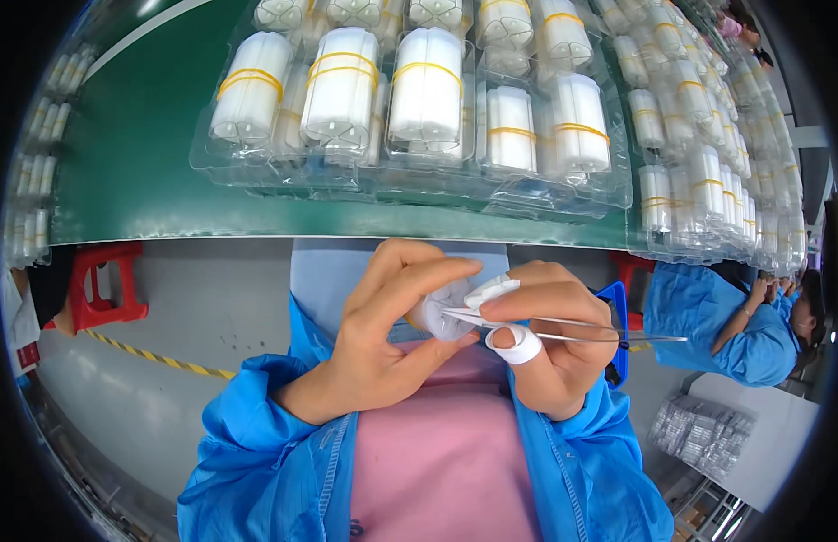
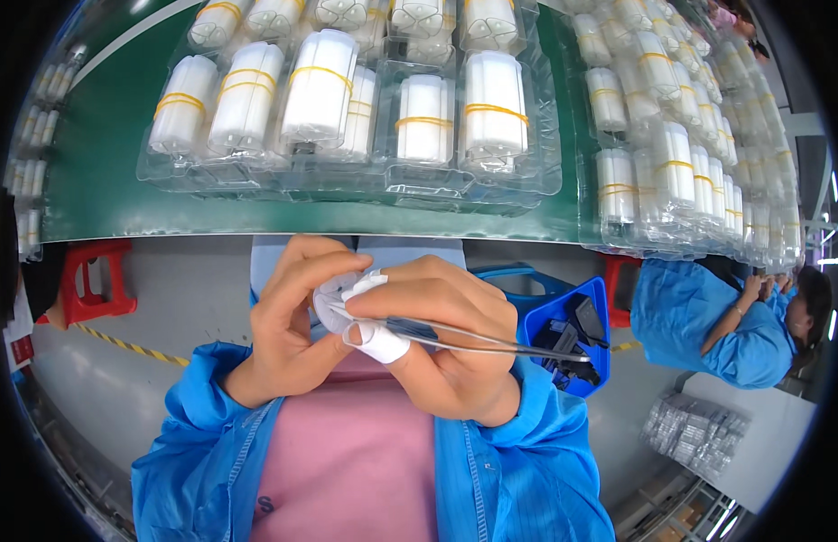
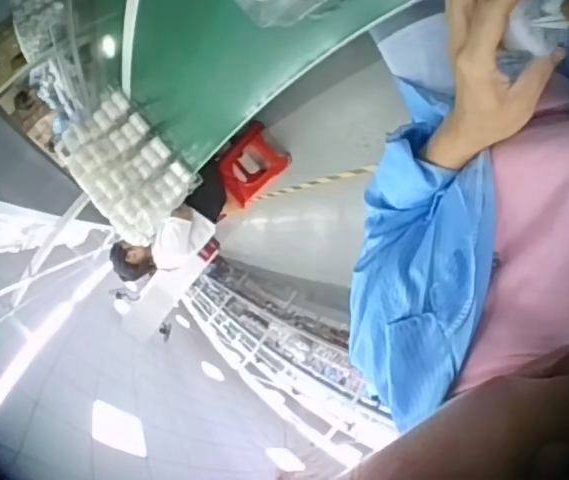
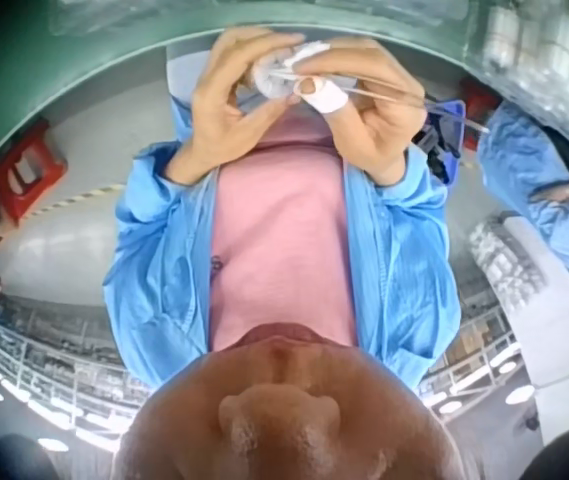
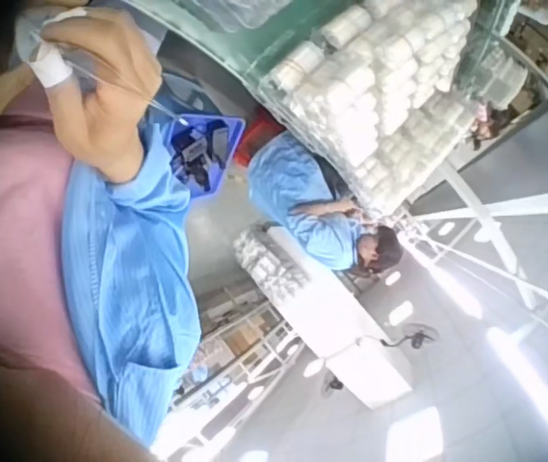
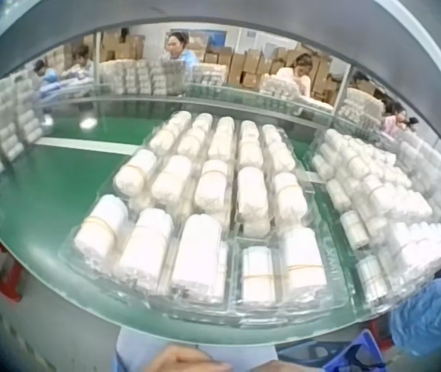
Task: Assemble small white wick components into plastic cylindrical housings using tweezers on an industrial assembly line.
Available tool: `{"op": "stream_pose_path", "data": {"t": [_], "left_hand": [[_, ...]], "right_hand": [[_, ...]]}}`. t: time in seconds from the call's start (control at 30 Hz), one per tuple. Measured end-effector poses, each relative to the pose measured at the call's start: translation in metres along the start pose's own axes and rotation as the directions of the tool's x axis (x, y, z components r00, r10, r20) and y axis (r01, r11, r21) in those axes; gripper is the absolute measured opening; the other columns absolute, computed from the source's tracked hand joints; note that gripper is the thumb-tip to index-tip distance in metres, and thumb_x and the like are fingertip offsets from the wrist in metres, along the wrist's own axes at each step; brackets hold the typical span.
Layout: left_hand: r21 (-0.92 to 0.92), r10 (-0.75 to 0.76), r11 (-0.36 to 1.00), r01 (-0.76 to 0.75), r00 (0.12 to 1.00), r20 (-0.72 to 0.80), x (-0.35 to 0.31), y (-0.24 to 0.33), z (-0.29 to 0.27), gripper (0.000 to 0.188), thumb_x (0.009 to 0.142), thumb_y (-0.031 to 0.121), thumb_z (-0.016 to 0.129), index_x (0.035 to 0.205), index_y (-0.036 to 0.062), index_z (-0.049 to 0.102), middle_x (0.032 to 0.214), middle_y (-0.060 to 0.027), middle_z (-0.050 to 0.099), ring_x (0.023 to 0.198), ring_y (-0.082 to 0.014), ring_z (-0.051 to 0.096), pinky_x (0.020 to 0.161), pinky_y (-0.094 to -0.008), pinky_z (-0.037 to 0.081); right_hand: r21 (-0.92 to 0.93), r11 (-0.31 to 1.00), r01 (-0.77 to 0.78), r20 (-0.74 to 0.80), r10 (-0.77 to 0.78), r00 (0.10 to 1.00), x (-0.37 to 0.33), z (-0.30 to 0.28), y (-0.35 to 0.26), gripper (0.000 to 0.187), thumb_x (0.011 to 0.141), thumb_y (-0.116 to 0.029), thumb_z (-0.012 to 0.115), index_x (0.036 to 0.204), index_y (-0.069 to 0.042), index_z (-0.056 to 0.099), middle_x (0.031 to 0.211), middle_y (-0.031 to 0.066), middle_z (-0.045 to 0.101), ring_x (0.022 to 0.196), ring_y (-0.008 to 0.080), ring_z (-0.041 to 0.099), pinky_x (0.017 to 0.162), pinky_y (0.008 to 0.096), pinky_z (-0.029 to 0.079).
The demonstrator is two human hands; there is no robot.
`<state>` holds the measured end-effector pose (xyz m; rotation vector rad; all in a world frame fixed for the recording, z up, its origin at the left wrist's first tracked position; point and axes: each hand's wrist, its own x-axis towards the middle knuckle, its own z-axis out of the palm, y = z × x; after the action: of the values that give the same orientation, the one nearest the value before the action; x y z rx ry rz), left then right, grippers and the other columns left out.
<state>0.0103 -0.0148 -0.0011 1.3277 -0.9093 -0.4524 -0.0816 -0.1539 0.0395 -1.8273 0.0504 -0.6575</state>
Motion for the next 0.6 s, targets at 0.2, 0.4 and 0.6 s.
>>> {"op": "stream_pose_path", "data": {"t": [0.2, 0.4, 0.6], "left_hand": [[0.012, 0.001, 1.000, -0.001, 1.000, -0.016, -0.0001, -0.0008, -0.0005, 0.052, 0.065, -0.007, 0.071, 0.115, -0.0009, 0.058, 0.100, -0.0117, 0.049, 0.089, -0.0207, 0.052, 0.068, -0.0266, 0.047], [0.047, 0.010, 0.999, -0.009, 1.000, -0.015, 0.0004, 0.0004, -0.0003, 0.052, 0.064, -0.005, 0.073, 0.114, -0.0010, 0.059, 0.098, -0.0117, 0.050, 0.088, -0.0219, 0.051, 0.072, -0.0286, 0.045], [0.026, -0.010, 1.000, 0.011, 1.000, -0.017, -0.0007, 0.0001, 0.0006, 0.053, 0.064, -0.003, 0.074, 0.114, -0.0012, 0.059, 0.098, -0.0121, 0.050, 0.088, -0.0223, 0.051, 0.073, -0.0290, 0.044]], "right_hand": [[-0.007, 1.000, 0.019, -0.009, -0.019, 1.000, -0.0003, 0.0018, 0.0040, 0.020, 0.070, -0.003, 0.074, 0.087, 0.001, 0.066, 0.081, 0.0145, 0.067, 0.070, 0.0225, 0.065, 0.062, 0.0278, 0.052], [0.005, 1.000, 0.010, -0.032, -0.009, 0.999, -0.0013, 0.0035, 0.0024, 0.018, 0.071, -0.003, 0.074, 0.087, 0.001, 0.066, 0.080, 0.0143, 0.067, 0.069, 0.0225, 0.065, 0.062, 0.0277, 0.052], [0.061, 0.998, 0.006, -0.025, -0.005, 1.000, -0.0023, 0.0024, 0.0038, 0.015, 0.072, -0.002, 0.072, 0.085, 0.001, 0.065, 0.079, 0.0144, 0.067, 0.069, 0.0223, 0.066, 0.061, 0.0280, 0.052]]}}
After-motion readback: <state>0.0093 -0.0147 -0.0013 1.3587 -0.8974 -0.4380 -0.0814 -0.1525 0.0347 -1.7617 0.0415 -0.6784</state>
